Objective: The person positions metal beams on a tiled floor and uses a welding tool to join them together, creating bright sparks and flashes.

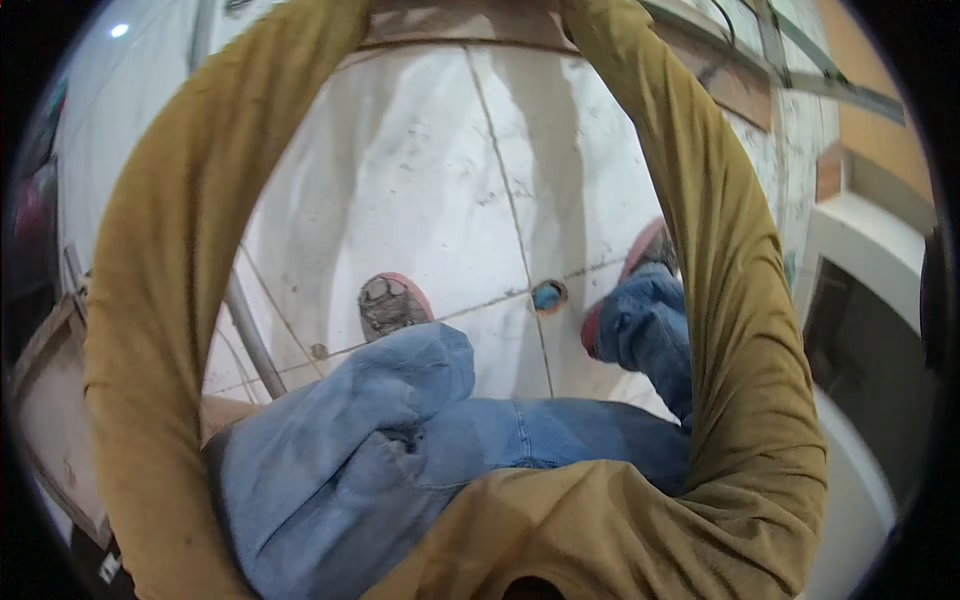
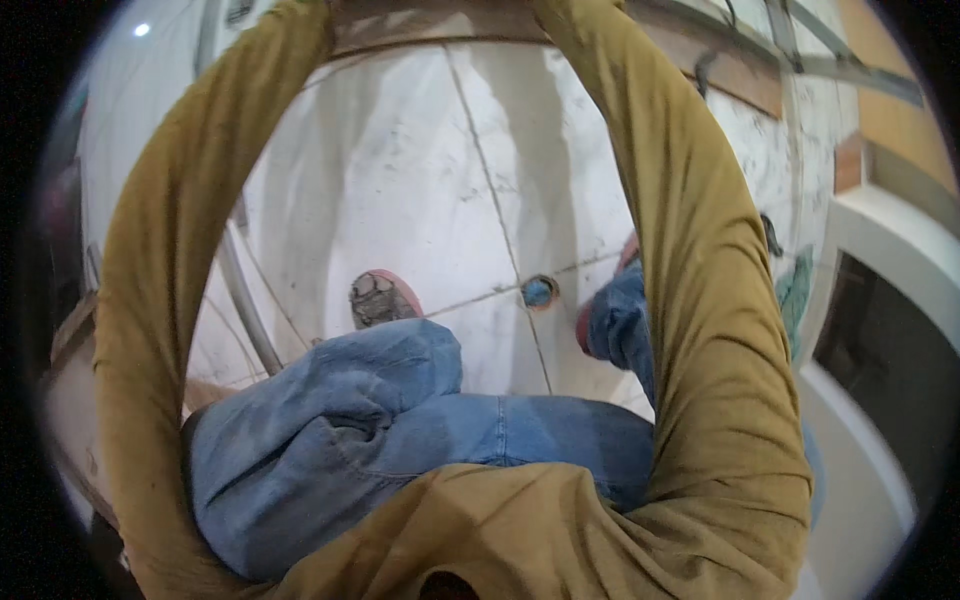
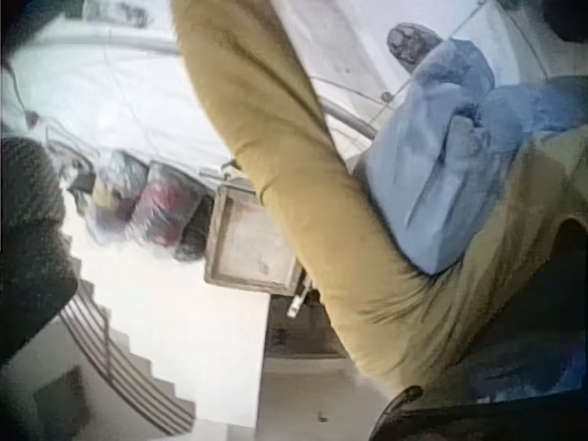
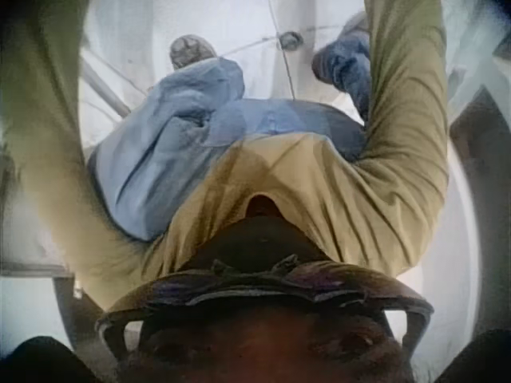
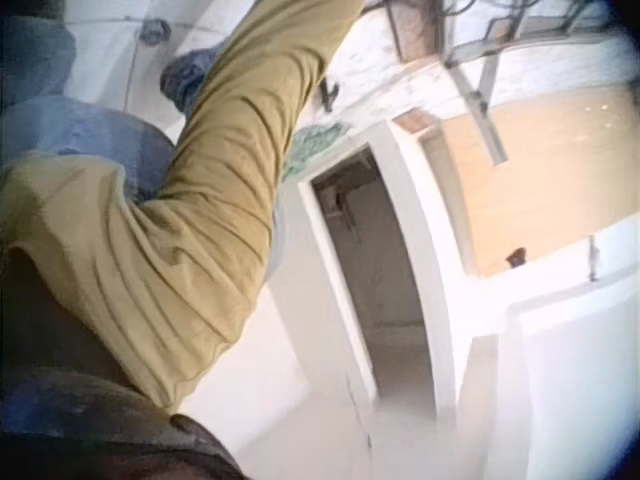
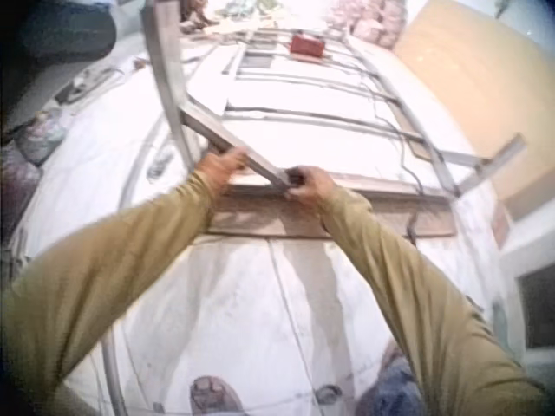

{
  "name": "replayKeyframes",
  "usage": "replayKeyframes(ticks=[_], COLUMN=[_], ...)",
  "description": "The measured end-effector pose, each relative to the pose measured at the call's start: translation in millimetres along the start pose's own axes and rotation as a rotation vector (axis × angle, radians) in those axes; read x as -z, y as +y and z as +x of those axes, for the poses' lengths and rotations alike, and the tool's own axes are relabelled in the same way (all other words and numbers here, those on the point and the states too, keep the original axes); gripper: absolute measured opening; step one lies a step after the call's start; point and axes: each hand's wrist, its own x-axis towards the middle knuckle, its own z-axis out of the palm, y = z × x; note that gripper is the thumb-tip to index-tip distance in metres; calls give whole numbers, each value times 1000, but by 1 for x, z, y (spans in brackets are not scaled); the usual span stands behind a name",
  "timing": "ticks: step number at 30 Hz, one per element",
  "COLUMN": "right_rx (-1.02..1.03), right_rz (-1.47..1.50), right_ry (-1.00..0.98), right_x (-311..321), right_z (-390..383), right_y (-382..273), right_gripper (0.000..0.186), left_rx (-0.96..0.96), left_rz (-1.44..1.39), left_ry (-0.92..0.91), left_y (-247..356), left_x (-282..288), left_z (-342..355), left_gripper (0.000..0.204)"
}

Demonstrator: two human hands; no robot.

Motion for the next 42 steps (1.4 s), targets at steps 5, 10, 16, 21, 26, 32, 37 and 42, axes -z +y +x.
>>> replayKeyframes(ticks=[5,10,16,21,26,32,37,42], right_rx=[4,60,-28,-170,-99,27,75,98], right_rz=[-152,-164,-100,92,-25,-74,-239,-224], right_ry=[129,218,49,-19,-222,-273,-150,-88], right_x=[-3,-15,12,7,-3,31,6,-4], right_z=[0,2,-16,-9,10,0,7,6], right_y=[0,30,24,-2,-14,16,-6,6], right_gripper=[43,32,45,45,56,62,62,62], left_rx=[-37,-89,-175,-197,-172,-217,313,413], left_rz=[-213,-157,73,132,149,-250,385,881], left_ry=[109,125,183,245,132,-152,412,349], left_y=[56,59,44,64,74,95,3,-22], left_x=[-21,-29,-49,-37,-8,54,167,207], left_z=[-31,-40,-41,-55,-58,-177,-246,-242], left_gripper=[44,43,61,61,50,36,52,54])
